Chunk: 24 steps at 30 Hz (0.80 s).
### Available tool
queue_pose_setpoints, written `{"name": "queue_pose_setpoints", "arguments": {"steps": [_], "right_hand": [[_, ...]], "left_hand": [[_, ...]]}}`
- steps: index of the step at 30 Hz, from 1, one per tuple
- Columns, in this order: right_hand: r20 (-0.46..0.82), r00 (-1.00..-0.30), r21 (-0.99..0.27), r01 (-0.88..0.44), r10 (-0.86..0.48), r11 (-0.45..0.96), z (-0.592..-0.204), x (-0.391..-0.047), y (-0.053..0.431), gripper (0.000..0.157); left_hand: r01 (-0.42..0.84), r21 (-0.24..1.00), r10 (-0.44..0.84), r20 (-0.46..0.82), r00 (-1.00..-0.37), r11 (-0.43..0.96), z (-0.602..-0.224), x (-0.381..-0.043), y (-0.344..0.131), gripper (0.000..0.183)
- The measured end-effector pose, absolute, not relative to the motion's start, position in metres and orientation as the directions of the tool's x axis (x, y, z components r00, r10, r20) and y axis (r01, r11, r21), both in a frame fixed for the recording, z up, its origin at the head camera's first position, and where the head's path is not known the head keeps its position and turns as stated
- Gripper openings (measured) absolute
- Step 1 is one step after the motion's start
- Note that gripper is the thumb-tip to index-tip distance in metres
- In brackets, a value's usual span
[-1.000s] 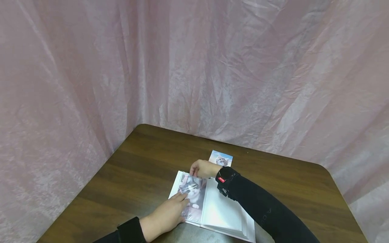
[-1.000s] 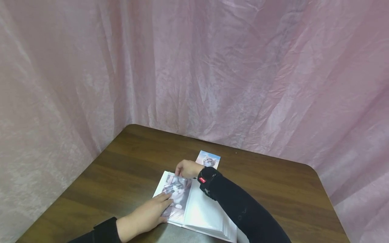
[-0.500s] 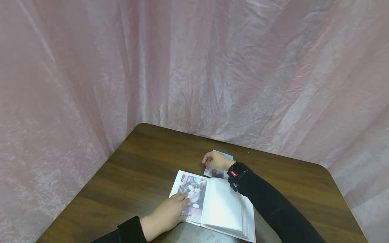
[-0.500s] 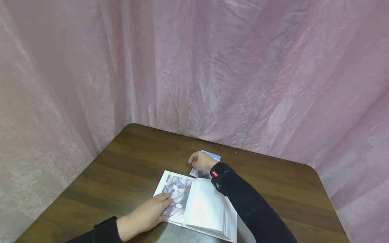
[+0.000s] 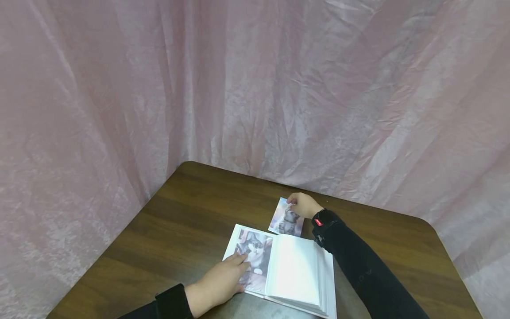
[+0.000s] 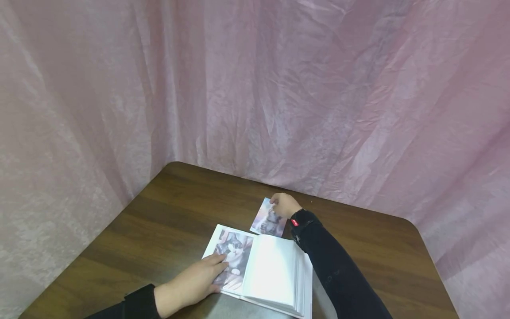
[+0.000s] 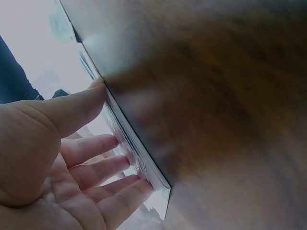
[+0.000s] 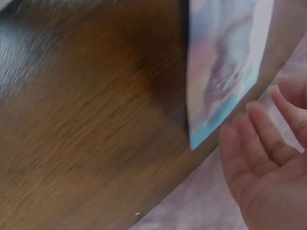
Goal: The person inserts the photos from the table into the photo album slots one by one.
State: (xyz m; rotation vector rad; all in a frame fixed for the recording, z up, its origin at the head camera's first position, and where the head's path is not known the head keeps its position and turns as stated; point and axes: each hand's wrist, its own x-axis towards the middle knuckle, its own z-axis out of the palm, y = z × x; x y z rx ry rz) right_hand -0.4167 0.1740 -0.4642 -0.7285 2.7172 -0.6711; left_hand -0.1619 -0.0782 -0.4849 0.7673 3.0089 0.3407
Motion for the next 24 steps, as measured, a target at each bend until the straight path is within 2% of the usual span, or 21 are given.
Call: {"name": "queue_pose_setpoints", "arguments": {"steps": [7,11,21,24], "right_hand": [[-0.155,-0.868,-0.397,-0.382,-0.472,0.834,-0.475,-0.422,0.186,0.054],[-0.187,-0.863,-0.397,-0.370,-0.469,0.840,-0.477,-0.420,0.188,0.067],[-0.095,-0.890,-0.355,-0.389,-0.447,0.850,-0.481,-0.420,0.185,0.071],[-0.092,-0.896,-0.378,-0.372,-0.434,0.848,-0.483,-0.419,0.183,0.071]], "left_hand": [[0.498,0.176,0.494,0.066,-0.867,0.849,-0.486,-0.163,-0.079,0.055],[0.498,0.190,0.497,0.055,-0.866,0.846,-0.486,-0.164,-0.080,0.055],[0.501,0.200,0.499,0.060,-0.864,0.842,-0.485,-0.167,-0.082,0.054],[0.497,0.211,0.499,0.050,-0.865,0.842,-0.484,-0.167,-0.082,0.054]]}}
